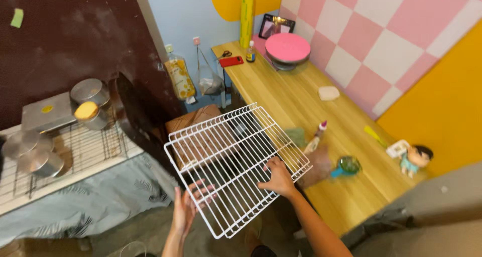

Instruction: The person cleans a stove by removing a rack and burner caps, wiping the stovetop surface with a cloth, and then wiping and replacing the burner components.

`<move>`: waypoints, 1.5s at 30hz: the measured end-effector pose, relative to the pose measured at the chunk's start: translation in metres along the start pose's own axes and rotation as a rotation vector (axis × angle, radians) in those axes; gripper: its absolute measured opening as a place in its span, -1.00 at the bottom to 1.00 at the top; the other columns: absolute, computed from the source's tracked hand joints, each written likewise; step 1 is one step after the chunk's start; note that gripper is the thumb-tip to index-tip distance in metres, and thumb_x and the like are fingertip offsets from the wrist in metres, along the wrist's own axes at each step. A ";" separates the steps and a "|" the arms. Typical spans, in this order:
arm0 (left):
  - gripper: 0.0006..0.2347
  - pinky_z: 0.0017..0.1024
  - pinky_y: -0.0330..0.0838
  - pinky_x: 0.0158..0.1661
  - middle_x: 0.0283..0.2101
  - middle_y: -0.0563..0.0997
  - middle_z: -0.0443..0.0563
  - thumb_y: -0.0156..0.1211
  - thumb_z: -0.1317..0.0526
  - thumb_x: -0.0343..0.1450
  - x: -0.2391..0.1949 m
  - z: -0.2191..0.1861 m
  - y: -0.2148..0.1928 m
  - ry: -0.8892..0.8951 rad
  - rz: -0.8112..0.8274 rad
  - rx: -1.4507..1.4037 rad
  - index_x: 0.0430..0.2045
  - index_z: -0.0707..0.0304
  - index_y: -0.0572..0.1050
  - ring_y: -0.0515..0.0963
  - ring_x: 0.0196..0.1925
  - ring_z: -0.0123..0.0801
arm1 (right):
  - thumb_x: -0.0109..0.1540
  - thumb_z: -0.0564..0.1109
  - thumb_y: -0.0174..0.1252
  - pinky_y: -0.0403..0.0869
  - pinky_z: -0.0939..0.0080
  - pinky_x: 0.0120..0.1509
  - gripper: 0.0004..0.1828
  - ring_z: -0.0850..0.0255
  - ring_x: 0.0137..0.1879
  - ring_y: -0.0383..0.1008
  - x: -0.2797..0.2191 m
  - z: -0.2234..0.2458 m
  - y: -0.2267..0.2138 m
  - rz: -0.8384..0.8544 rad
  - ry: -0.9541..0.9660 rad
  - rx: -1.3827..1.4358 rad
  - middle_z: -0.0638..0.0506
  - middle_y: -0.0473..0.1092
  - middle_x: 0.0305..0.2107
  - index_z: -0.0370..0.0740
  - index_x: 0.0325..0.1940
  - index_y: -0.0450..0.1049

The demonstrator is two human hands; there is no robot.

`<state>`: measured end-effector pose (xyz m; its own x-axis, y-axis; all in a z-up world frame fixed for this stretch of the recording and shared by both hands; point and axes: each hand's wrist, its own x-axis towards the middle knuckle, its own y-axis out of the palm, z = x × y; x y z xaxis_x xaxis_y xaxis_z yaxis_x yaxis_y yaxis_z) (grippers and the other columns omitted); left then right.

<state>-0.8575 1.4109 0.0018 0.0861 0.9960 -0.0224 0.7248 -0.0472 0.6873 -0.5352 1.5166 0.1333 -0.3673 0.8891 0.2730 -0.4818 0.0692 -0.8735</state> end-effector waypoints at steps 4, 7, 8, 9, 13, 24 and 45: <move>-0.40 -0.16 0.40 0.19 0.19 0.64 0.19 -0.24 -0.19 0.48 0.102 -0.016 0.017 -0.144 -0.256 0.304 0.30 0.25 0.30 0.65 0.16 -0.16 | -0.25 0.12 0.51 0.45 -0.05 0.07 -0.42 -0.15 0.03 0.42 0.101 -0.054 -0.012 -0.018 -0.168 -0.011 -0.16 0.36 -0.05 -0.25 -0.34 0.48; -0.45 -0.10 0.49 0.09 0.18 0.62 0.24 0.09 0.03 0.41 0.171 -0.015 0.032 -0.019 -0.212 0.286 0.31 0.22 0.21 0.67 0.05 -0.05 | -0.22 0.19 0.51 0.49 0.01 0.09 -0.35 -0.07 0.04 0.46 0.174 -0.111 -0.004 0.130 -0.026 -0.049 -0.14 0.38 -0.12 -0.26 -0.25 0.51; -0.44 -0.16 0.49 0.09 0.17 0.60 0.21 0.12 0.07 0.40 0.189 -0.015 0.038 -0.012 -0.227 0.231 0.32 0.16 0.18 0.65 0.05 -0.11 | -0.22 0.19 0.51 0.49 0.01 0.09 -0.35 -0.07 0.04 0.46 0.194 -0.127 0.003 0.137 -0.025 -0.035 -0.14 0.38 -0.12 -0.26 -0.25 0.51; -0.43 -0.22 0.49 0.09 0.15 0.58 0.18 0.15 0.10 0.39 0.205 -0.020 0.037 -0.004 -0.243 0.175 0.34 0.10 0.15 0.64 0.06 -0.17 | -0.23 0.20 0.52 0.48 -0.01 0.12 -0.33 -0.08 0.07 0.45 0.213 -0.141 0.010 0.138 0.038 -0.061 -0.14 0.39 -0.08 -0.26 -0.23 0.54; -0.42 -0.25 0.48 0.03 0.15 0.59 0.00 0.09 0.04 0.38 0.272 -0.020 0.031 -0.115 -0.256 0.226 0.35 -0.13 0.10 0.64 0.03 -0.29 | -0.19 0.24 0.50 0.46 -0.04 0.13 -0.31 -0.07 0.09 0.44 0.262 -0.188 0.032 0.125 0.220 -0.063 -0.14 0.39 -0.03 -0.28 -0.19 0.60; -0.62 -0.26 0.61 0.00 0.01 0.71 0.15 0.12 -0.01 0.44 0.494 -0.009 -0.034 -0.551 0.061 0.200 0.04 0.22 0.38 0.75 -0.04 -0.23 | -0.25 0.36 0.48 0.46 -0.05 0.13 -0.16 -0.11 0.03 0.43 0.377 -0.258 0.053 -0.052 0.410 -0.220 -0.19 0.40 -0.09 -0.37 -0.19 0.57; -0.42 -0.21 0.57 -0.18 0.05 0.47 0.21 0.22 0.04 0.34 0.711 0.017 -0.069 -0.789 0.126 0.505 0.26 0.15 0.20 0.61 -0.17 -0.13 | 0.19 0.41 0.24 0.07 -0.32 0.48 -0.04 -0.19 0.56 -0.10 0.440 -0.299 0.135 -0.012 0.737 -0.304 -0.21 -0.02 0.46 -0.15 0.47 0.13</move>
<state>-0.8349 2.1208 -0.0741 0.4874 0.6516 -0.5813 0.8732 -0.3621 0.3262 -0.5237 2.0520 0.0152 0.3081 0.9506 0.0388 -0.2050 0.1062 -0.9730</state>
